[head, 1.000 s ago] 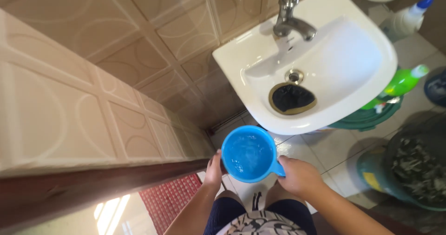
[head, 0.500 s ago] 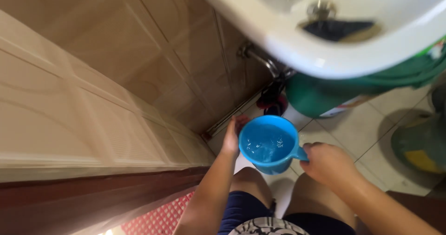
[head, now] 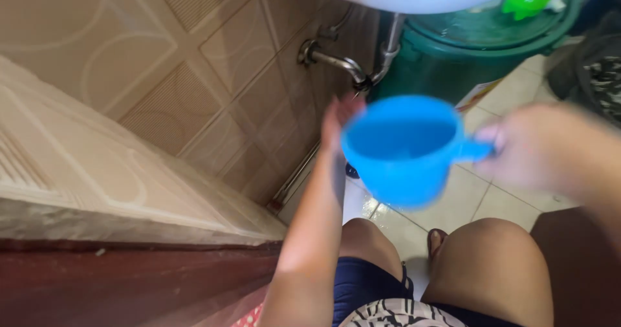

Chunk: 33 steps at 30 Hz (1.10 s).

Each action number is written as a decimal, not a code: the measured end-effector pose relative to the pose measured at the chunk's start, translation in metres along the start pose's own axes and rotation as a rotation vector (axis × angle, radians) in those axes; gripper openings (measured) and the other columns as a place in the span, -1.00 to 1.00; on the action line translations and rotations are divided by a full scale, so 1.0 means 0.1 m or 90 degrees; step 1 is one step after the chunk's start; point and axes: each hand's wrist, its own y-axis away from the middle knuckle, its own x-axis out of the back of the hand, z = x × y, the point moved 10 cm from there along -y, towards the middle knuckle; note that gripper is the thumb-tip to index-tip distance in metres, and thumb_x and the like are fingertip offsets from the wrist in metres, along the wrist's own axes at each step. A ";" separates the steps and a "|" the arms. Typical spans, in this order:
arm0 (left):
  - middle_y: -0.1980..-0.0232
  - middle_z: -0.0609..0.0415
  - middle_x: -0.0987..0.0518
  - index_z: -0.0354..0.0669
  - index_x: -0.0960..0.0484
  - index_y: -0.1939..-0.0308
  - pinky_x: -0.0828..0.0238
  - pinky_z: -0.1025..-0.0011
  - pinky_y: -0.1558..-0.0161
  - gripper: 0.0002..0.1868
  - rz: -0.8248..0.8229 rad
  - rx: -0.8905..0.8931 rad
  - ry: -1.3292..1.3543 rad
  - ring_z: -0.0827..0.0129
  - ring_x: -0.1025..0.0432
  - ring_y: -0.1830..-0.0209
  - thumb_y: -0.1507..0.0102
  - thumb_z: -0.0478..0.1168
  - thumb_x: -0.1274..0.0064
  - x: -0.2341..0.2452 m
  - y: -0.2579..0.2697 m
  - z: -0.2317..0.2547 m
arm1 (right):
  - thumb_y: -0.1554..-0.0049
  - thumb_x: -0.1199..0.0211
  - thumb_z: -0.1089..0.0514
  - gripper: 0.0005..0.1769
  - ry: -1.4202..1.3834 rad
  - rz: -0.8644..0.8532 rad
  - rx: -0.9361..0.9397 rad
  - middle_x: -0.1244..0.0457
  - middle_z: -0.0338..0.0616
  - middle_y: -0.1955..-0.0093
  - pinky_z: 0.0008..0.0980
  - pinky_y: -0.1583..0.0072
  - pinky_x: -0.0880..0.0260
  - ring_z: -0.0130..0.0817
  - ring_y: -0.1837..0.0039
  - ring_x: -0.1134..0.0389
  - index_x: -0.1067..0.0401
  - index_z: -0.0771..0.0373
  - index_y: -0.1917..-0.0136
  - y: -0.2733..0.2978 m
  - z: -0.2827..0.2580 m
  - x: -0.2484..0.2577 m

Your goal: Cleaning a bathroom sink and checking pipes using a sponge, cloth, and dipper.

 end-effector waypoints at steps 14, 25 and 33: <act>0.11 -0.09 -0.54 -0.23 -0.40 -0.23 -0.58 0.27 0.01 -0.18 -0.227 -0.163 0.027 0.25 -0.51 0.13 -0.33 0.41 0.47 -2.29 0.01 1.84 | -0.03 -0.38 -0.12 -0.71 0.007 0.199 -0.137 -0.35 -0.14 0.40 -0.29 0.18 -0.43 -0.29 0.33 -0.39 -0.73 -0.02 0.03 0.37 0.03 1.17; 0.54 0.26 -0.24 -0.05 -0.35 0.15 -0.03 0.53 0.68 -0.69 0.053 -0.114 -0.158 0.55 -0.10 0.69 -0.45 0.08 0.22 -0.67 -0.62 0.96 | -0.02 -0.30 -0.10 -0.70 0.078 0.004 -0.077 -0.44 -0.06 0.16 -0.14 -0.07 -0.50 -0.06 0.04 -0.48 -0.64 0.04 0.05 0.01 -0.22 0.24; -0.01 0.10 -0.61 -0.10 -0.47 -0.21 -0.60 0.45 0.12 -0.66 -0.021 -0.389 -0.154 0.42 -0.56 0.10 -0.41 -0.10 0.12 -0.65 -0.43 2.16 | -0.07 -0.30 -0.06 -0.69 0.045 0.158 0.012 -0.39 -0.04 0.24 -0.18 0.05 -0.48 -0.11 0.19 -0.47 -0.62 0.17 0.05 0.13 -0.72 1.43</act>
